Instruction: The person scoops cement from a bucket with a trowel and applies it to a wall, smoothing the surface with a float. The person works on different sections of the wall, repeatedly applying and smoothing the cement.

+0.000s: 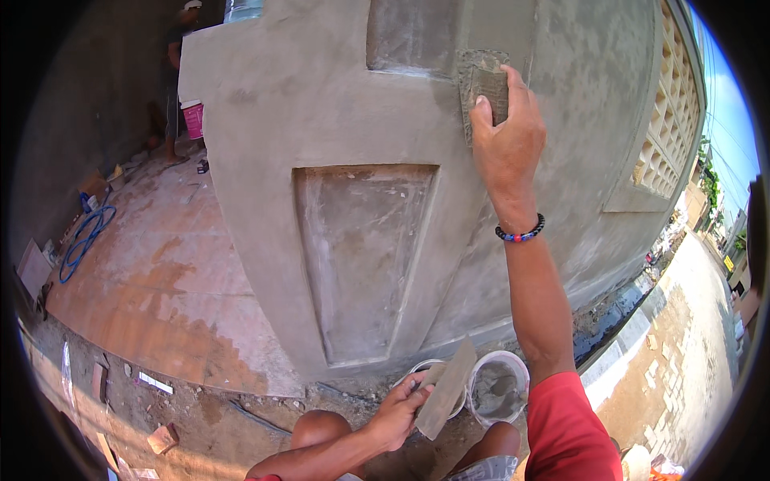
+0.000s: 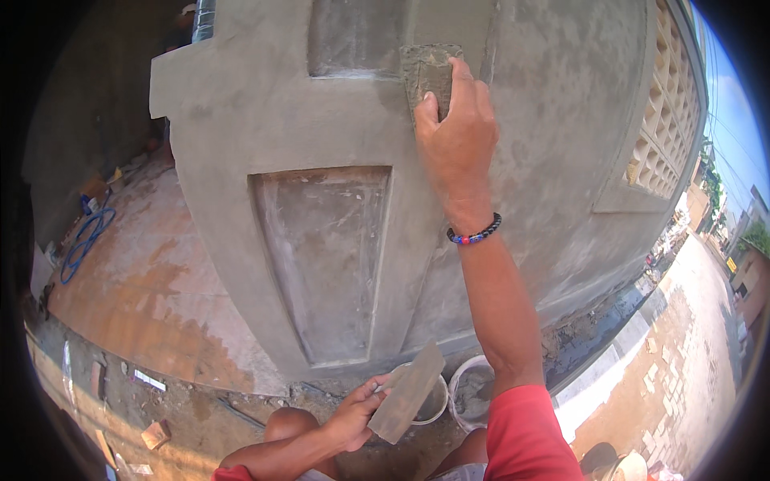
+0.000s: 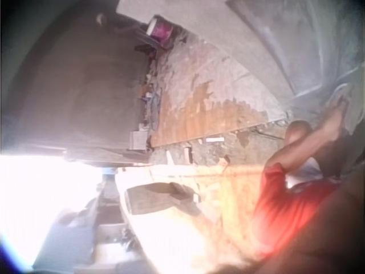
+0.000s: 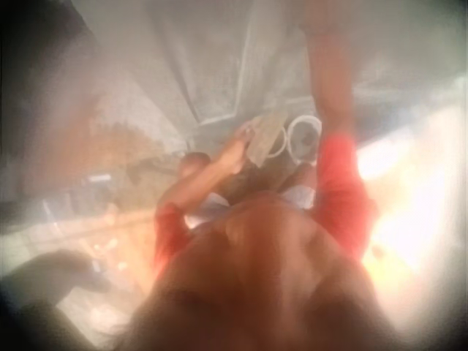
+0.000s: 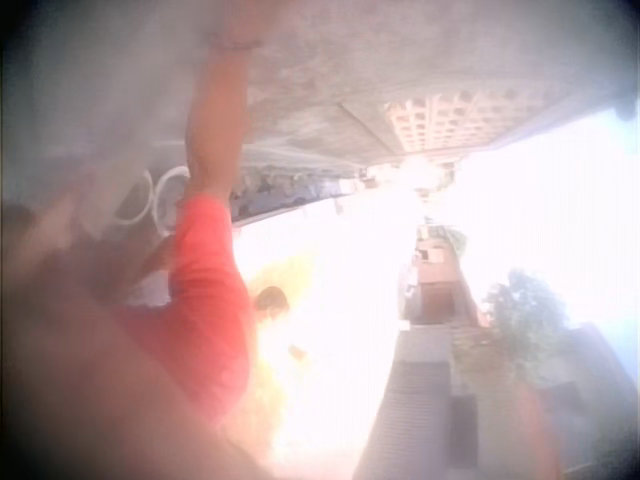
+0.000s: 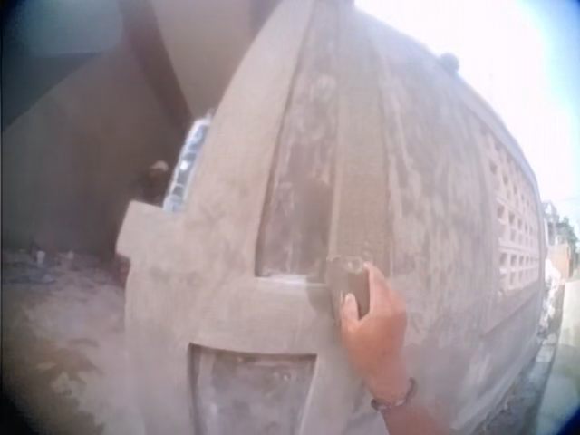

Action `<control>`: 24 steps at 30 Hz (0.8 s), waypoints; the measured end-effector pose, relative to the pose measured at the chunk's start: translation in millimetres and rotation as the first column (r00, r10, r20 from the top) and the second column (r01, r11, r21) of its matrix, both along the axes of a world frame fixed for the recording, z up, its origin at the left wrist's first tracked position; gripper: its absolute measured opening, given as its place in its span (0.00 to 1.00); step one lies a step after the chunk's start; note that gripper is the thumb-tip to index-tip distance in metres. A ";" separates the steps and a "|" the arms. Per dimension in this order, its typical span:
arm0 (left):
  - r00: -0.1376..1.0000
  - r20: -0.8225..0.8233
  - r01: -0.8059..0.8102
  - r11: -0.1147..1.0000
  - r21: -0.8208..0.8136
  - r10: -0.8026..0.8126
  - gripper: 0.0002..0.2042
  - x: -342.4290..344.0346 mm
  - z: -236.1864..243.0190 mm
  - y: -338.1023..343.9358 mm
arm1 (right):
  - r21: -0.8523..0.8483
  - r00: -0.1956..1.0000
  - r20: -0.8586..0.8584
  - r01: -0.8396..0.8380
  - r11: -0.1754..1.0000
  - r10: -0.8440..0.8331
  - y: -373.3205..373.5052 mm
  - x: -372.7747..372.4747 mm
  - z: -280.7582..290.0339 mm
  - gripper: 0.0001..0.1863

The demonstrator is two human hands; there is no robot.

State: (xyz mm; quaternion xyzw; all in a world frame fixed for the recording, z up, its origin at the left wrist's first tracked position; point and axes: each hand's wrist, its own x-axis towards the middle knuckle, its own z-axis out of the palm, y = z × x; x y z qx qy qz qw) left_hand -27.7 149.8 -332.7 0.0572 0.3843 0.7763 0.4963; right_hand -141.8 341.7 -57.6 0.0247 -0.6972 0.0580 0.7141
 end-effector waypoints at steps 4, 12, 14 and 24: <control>1.000 0.002 -0.019 0.999 0.047 0.019 0.17 -2.2 -2.9 -9.1 | -0.097 0.994 0.096 -0.034 0.995 0.044 -1.0 12.0 -61.5 0.25; 0.999 0.007 -0.053 0.997 0.061 0.053 0.19 -4.7 6.3 -14.8 | 0.022 0.992 -0.128 0.005 1.000 -0.003 18.6 17.1 22.6 0.25; 0.999 0.004 -0.049 0.997 0.059 0.049 0.18 -3.4 7.3 -12.8 | -0.017 0.998 -0.040 0.057 0.998 -0.058 9.2 11.4 9.6 0.25; 1.000 -0.002 -0.031 0.999 0.036 0.031 0.17 0.3 5.4 -17.1 | -0.031 0.996 -0.052 -0.078 0.996 0.076 20.3 24.7 -10.8 0.25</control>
